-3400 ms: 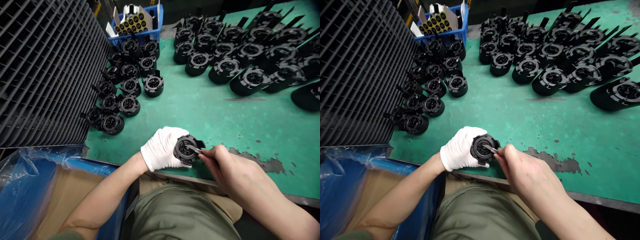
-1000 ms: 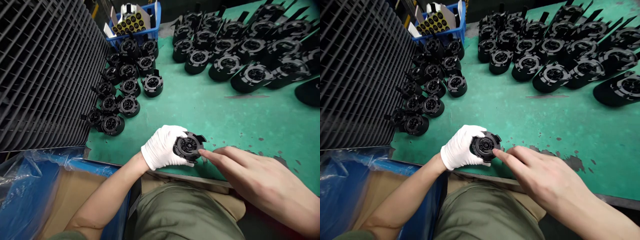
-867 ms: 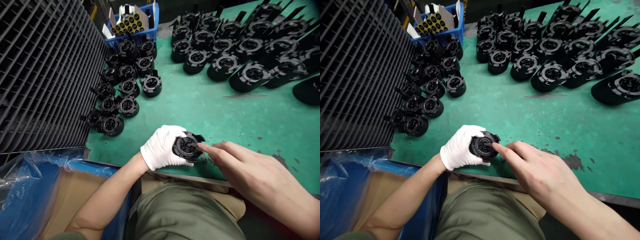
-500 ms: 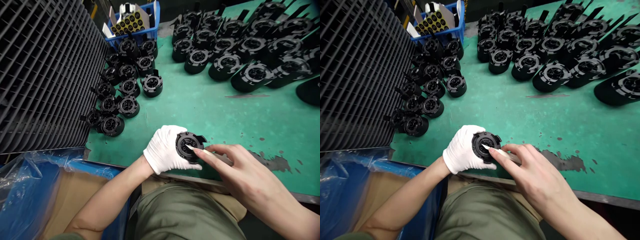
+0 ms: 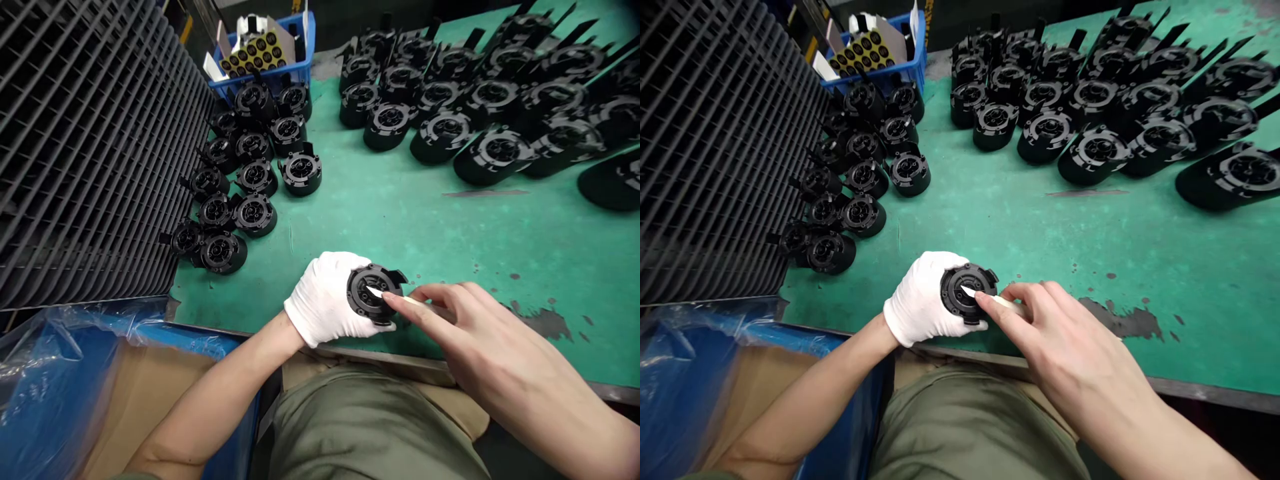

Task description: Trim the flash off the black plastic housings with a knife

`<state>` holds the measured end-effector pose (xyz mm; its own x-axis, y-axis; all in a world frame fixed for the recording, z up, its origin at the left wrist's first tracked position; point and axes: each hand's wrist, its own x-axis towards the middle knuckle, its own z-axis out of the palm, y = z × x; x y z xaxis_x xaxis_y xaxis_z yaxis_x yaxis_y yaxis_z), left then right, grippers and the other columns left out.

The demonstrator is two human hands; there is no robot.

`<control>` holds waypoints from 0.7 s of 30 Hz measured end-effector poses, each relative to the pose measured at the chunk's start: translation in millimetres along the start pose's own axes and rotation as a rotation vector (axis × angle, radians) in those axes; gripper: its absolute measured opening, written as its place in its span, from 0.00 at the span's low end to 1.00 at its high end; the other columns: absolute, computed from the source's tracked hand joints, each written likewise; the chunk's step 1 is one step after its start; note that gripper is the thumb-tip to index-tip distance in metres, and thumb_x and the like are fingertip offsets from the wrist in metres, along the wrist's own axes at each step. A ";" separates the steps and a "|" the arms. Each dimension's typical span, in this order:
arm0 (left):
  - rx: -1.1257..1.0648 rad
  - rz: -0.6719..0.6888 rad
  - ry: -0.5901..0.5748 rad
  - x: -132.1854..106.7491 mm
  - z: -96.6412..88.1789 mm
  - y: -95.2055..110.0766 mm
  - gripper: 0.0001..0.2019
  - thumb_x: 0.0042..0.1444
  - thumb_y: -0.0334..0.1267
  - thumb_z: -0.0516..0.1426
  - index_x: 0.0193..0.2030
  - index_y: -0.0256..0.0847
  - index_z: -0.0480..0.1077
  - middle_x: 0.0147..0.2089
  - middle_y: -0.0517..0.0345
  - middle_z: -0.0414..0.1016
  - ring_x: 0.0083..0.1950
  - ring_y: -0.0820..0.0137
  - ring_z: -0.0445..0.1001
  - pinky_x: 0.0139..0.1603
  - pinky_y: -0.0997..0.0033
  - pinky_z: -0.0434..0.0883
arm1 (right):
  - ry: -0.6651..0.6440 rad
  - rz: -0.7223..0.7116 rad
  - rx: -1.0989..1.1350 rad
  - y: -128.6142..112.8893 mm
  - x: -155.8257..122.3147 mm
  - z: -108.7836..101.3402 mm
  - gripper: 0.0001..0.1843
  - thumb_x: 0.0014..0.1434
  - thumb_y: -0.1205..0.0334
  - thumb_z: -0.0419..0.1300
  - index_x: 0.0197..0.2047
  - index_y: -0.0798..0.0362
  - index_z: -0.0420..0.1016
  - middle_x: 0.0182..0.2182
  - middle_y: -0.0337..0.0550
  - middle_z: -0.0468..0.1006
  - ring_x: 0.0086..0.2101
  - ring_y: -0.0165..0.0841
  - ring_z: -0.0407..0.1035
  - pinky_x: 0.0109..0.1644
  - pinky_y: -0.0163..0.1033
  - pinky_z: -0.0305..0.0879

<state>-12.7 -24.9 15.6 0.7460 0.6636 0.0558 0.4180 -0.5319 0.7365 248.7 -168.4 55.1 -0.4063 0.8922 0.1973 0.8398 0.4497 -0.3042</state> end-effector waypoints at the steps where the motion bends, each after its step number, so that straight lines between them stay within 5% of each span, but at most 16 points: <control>1: 0.000 -0.004 0.014 -0.3 0.3 0.8 0.26 0.60 0.63 0.84 0.50 0.47 0.90 0.48 0.53 0.96 0.51 0.49 0.96 0.57 0.51 0.89 | -0.009 -0.001 -0.009 -1.7 0.1 -1.0 0.57 0.64 0.85 0.56 0.91 0.41 0.74 0.59 0.56 0.90 0.46 0.52 0.84 0.47 0.52 0.82; 5: 0.017 -0.015 0.094 -2.1 2.7 3.3 0.27 0.57 0.64 0.83 0.51 0.47 0.90 0.49 0.51 0.96 0.52 0.46 0.97 0.56 0.49 0.90 | -0.041 0.047 -0.064 -4.2 -5.1 0.6 0.62 0.64 0.83 0.57 0.97 0.42 0.65 0.59 0.59 0.89 0.48 0.55 0.82 0.47 0.55 0.83; 11: 0.113 -0.054 0.102 -3.1 5.8 6.5 0.28 0.53 0.61 0.85 0.52 0.47 0.90 0.51 0.48 0.96 0.53 0.43 0.97 0.55 0.48 0.91 | 0.048 0.155 0.017 2.1 -14.3 11.1 0.59 0.73 0.78 0.53 1.00 0.30 0.58 0.59 0.59 0.88 0.48 0.59 0.82 0.49 0.61 0.85; 21: 0.166 -0.037 0.052 -3.1 7.6 2.5 0.32 0.52 0.64 0.88 0.53 0.46 0.89 0.52 0.47 0.95 0.55 0.43 0.96 0.60 0.46 0.91 | 0.056 0.077 0.103 1.5 -13.3 11.2 0.61 0.76 0.80 0.54 1.02 0.29 0.50 0.59 0.54 0.91 0.45 0.55 0.85 0.47 0.60 0.85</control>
<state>-10.0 -32.3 12.2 0.7024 0.7085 0.0689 0.5278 -0.5833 0.6174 251.3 -179.2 41.5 -0.3194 0.9216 0.2204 0.8252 0.3848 -0.4134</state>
